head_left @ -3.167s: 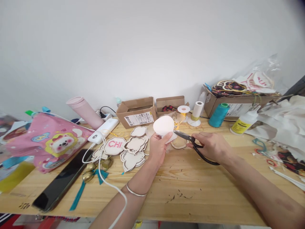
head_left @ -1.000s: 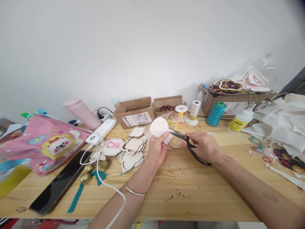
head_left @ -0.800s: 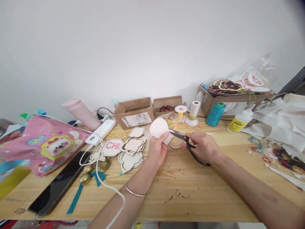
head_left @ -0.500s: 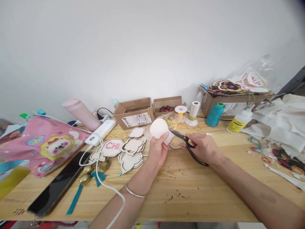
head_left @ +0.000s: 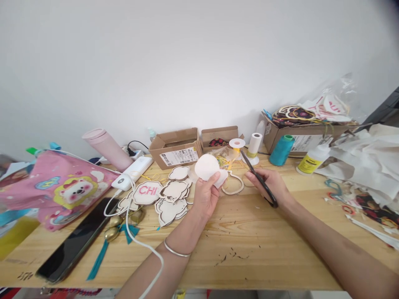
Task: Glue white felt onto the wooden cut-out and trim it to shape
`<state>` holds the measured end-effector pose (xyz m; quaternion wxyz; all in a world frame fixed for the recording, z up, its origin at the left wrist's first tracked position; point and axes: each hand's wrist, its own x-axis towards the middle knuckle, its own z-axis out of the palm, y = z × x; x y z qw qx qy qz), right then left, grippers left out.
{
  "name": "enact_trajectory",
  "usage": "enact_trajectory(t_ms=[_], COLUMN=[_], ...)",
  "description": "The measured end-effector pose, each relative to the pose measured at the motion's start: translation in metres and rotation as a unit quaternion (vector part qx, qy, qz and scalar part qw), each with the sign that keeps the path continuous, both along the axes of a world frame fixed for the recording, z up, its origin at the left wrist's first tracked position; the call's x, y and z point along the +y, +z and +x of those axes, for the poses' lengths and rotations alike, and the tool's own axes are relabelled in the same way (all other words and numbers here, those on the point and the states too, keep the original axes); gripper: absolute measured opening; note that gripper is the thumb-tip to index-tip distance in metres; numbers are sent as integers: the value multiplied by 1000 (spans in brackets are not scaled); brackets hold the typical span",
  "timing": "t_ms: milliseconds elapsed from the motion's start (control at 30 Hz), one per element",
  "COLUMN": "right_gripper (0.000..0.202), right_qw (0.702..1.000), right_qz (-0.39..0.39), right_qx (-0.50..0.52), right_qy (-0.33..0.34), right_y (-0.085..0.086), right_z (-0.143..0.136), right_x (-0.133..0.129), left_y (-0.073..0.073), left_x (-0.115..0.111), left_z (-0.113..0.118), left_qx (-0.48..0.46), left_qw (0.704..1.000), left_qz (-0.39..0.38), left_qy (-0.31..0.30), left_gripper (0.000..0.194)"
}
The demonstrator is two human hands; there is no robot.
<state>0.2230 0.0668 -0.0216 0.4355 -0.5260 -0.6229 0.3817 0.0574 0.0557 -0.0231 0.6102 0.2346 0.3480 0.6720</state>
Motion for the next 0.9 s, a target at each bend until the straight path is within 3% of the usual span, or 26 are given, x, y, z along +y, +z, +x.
enact_trajectory(t_ms=[167,267,367,467,567,633,700,900], right_gripper=[46,42,35,37,38,39,38,39], right_qw=[957,933,938,957,966,969,972,966], right_qz=[-159,-199,-190,-145,-106,-89,-72,-41], right_qx=[228,270,263,238,232,225,208,238], right_qy=[82,129,124,80,51,56,77,94], right_y=[8,7,5,6,7,7,4,2], right_z=[-8,-9,-9,-9,-10,-11,-12,0], right_x=[-9,-11,-11,-11,-11,-11,-10,-6], left_y=[3,6,7,5,-1,-4,-6,-1], left_x=[-5,-9,-10,-7,-4,-4,-5,-8], left_z=[0,1,2,2,2,3,4,3], left_qx=[151,271,319,255,132,97,109,103], left_qw=[985,952,928,953,988,986,980,984], left_qz=[85,141,192,160,51,12,5,12], left_qy=[-4,-20,-1,6,-65,-135,-167,-143], left_gripper=[21,11,15,33,38,39,37,28])
